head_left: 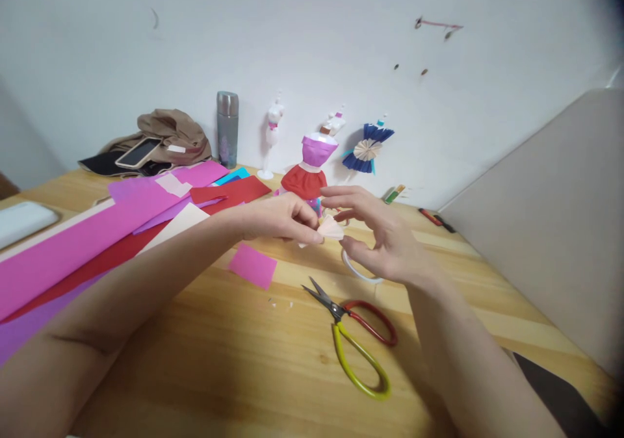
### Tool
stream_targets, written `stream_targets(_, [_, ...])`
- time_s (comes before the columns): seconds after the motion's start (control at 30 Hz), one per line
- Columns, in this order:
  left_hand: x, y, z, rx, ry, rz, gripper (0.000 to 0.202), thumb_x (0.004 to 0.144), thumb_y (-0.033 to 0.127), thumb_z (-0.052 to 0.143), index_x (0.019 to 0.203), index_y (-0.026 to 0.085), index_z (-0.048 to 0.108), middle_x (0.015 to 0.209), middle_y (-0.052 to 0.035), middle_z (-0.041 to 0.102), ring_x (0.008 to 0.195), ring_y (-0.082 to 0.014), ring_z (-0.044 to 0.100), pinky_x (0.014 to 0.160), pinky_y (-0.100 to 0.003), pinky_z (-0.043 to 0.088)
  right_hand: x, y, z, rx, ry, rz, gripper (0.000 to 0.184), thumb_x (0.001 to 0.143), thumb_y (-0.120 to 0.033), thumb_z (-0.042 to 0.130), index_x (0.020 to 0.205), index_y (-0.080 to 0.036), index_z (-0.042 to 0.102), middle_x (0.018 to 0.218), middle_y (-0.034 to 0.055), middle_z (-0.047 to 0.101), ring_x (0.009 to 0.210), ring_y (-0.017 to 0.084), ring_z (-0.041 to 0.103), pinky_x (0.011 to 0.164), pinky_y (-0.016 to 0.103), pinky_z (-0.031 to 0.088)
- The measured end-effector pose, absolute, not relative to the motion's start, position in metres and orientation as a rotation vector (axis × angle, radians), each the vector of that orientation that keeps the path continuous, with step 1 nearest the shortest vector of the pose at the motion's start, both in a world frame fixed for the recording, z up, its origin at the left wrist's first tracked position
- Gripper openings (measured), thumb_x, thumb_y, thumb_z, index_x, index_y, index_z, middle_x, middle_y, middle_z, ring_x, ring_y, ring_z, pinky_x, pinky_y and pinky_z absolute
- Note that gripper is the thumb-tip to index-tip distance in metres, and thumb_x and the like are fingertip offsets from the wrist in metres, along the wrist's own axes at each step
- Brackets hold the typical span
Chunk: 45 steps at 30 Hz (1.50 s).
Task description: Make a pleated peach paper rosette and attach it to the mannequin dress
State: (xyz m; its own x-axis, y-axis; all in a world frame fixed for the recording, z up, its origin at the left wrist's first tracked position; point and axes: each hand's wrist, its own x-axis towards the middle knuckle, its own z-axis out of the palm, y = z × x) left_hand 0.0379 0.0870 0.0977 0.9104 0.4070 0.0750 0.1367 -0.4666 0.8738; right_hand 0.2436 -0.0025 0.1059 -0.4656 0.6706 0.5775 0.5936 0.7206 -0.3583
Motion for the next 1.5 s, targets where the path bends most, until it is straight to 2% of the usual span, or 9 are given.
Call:
stream_targets(0.4, [0.034,0.085,0.103,1.740,0.451,0.479,0.018,0.075,0.030,0.071,0.075,0.012,0.071,0.065,-0.0004,0.059,0.057,-0.0082,0.048,0.052,-0.020,0.037,0.245,0.006,0.098,-1.001,-1.986,0.288,0.039,0.089,-0.024,0.060,0.128,-0.025,0.056,0.118,0.0108,0.069,0.097,0.021,0.070,0.077,0.037,0.060])
stream_targets(0.57, [0.038,0.084,0.098,1.480,0.479,0.586,0.028,0.069,0.038,0.077,0.077,0.012,0.070,0.068,-0.0018,0.063,0.056,-0.0077,0.050,0.049,-0.020,0.036,0.248,0.012,0.101,-1.165,-1.926,0.413,0.010,0.090,-0.028,0.061,0.093,-0.019,0.061,0.080,0.0039,0.069,0.066,0.016,0.067,0.061,0.030,0.055])
stream_targets(0.73, [0.045,0.081,0.094,1.258,0.546,0.621,0.036,0.067,0.042,0.082,0.080,0.011,0.071,0.066,-0.0004,0.062,0.052,-0.0056,0.050,0.046,-0.019,0.033,0.255,0.000,0.111,-1.451,-2.321,0.566,0.015,0.082,-0.013,0.059,0.070,-0.020,0.056,0.059,-0.0022,0.060,0.051,0.013,0.055,0.049,0.024,0.042])
stream_targets(0.87, [0.054,0.076,0.088,1.085,0.584,0.613,0.039,0.062,0.042,0.086,0.078,0.010,0.070,0.068,-0.0003,0.063,0.051,-0.0054,0.051,0.044,-0.019,0.031,0.258,-0.036,0.092,-1.669,-2.491,0.472,0.024,0.069,0.000,0.061,0.070,-0.023,0.055,0.063,0.0019,0.065,0.050,0.017,0.058,0.044,0.027,0.038])
stream_targets(0.93, [0.057,0.074,0.084,1.037,0.573,0.611,0.040,0.060,0.042,0.087,0.079,0.010,0.070,0.070,-0.0010,0.064,0.053,-0.0058,0.052,0.045,-0.019,0.033,0.257,-0.056,0.075,-1.747,-2.456,0.449,0.029,0.066,0.002,0.059,0.078,-0.024,0.059,0.072,0.0047,0.069,0.057,0.021,0.064,0.048,0.030,0.046])
stream_targets(1.0, [0.059,0.073,0.081,1.011,0.562,0.615,0.040,0.061,0.041,0.087,0.080,0.010,0.070,0.071,-0.0012,0.064,0.053,-0.0059,0.053,0.047,-0.019,0.034,0.255,-0.072,0.059,-1.777,-2.351,0.371,0.028,0.071,-0.001,0.058,0.085,-0.024,0.062,0.086,0.0075,0.071,0.076,0.026,0.069,0.062,0.037,0.054])
stream_targets(1.27, [0.060,0.069,0.082,1.000,0.573,0.602,0.044,0.060,0.040,0.088,0.088,0.010,0.070,0.070,-0.0015,0.065,0.054,-0.0075,0.056,0.052,-0.021,0.039,0.255,-0.093,0.023,-2.021,-1.952,0.508,0.023,0.080,-0.012,0.055,0.097,-0.021,0.066,0.103,0.0117,0.068,0.091,0.027,0.068,0.078,0.042,0.057])
stream_targets(1.47, [0.061,0.068,0.079,1.081,0.591,0.598,0.044,0.058,0.041,0.087,0.084,0.010,0.068,0.072,-0.0031,0.066,0.056,-0.0097,0.058,0.054,-0.023,0.043,0.255,-0.089,0.029,-1.815,-1.720,0.485,0.013,0.089,-0.028,0.055,0.093,-0.022,0.066,0.080,0.0070,0.067,0.069,0.023,0.066,0.063,0.038,0.055])
stream_targets(1.5, [0.061,0.068,0.080,1.131,0.590,0.583,0.043,0.058,0.041,0.086,0.083,0.010,0.068,0.072,-0.0033,0.066,0.056,-0.0101,0.058,0.054,-0.024,0.043,0.253,-0.085,0.037,-1.724,-1.685,0.464,0.019,0.089,-0.029,0.056,0.104,-0.023,0.066,0.086,0.0080,0.069,0.072,0.023,0.067,0.065,0.038,0.056])
